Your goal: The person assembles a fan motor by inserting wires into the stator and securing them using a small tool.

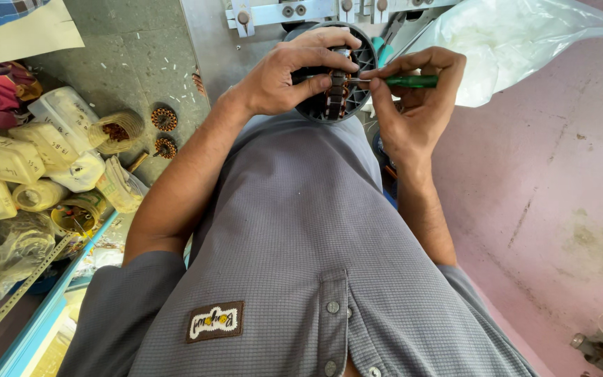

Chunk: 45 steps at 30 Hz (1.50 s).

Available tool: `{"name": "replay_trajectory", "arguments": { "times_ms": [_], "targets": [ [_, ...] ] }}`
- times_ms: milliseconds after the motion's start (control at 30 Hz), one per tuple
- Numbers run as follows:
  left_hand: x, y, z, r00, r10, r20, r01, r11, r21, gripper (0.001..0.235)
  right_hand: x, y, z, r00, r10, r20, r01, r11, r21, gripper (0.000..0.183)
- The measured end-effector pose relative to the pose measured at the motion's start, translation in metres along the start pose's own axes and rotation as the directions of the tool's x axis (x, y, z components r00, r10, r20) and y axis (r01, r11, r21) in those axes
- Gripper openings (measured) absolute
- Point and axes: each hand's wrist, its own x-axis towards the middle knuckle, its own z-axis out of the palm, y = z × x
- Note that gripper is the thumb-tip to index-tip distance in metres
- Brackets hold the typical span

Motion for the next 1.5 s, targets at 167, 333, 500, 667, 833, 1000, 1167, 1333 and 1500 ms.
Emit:
{"name": "replay_trajectory", "arguments": {
  "times_ms": [167,333,500,667,833,1000,1167,1333,1500],
  "targets": [
    [-0.002,-0.002,0.001,1.0,-0.003,0.01,0.003,1.0,0.016,0.03,0.024,0.014,-0.017,0.984,-0.07,0.164,0.066,0.997,0.03,0.037],
    [-0.004,-0.002,0.002,1.0,0.003,0.005,-0.003,1.0,0.001,0.032,0.039,0.007,-0.025,0.95,-0.023,0.312,0.036,0.999,-0.036,0.037],
    [-0.001,0.003,-0.001,1.0,0.01,0.0,-0.01,1.0,0.009,0.031,0.022,-0.008,-0.005,0.956,-0.161,0.244,0.201,0.968,-0.149,0.038],
    [-0.001,0.007,-0.001,1.0,-0.03,-0.003,0.03,0.999,-0.011,0.027,0.007,-0.017,0.011,0.873,-0.397,0.284,0.486,0.759,-0.434,0.038],
    [-0.001,0.003,0.0,1.0,-0.022,-0.005,0.022,1.0,0.015,0.029,0.002,0.002,-0.009,0.89,-0.455,-0.026,0.447,0.884,-0.136,0.036],
    [-0.001,0.003,0.001,1.0,-0.023,0.004,0.023,1.0,0.011,0.029,0.01,0.034,-0.086,0.984,0.002,-0.176,-0.071,0.918,-0.389,0.007],
    [0.0,0.006,-0.002,0.999,-0.028,0.023,0.028,1.0,-0.009,0.029,0.001,0.113,-0.133,0.985,0.132,-0.109,-0.156,0.432,-0.888,0.02],
    [-0.001,0.004,0.001,0.999,-0.044,0.005,0.044,0.999,-0.016,0.027,0.013,0.161,-0.132,0.965,-0.027,-0.26,-0.225,0.419,-0.879,0.013],
    [-0.002,0.0,0.004,0.998,-0.06,-0.007,0.06,0.998,-0.017,0.025,0.026,0.168,-0.127,0.937,0.045,-0.348,-0.318,0.526,-0.789,0.012]
  ]
}}
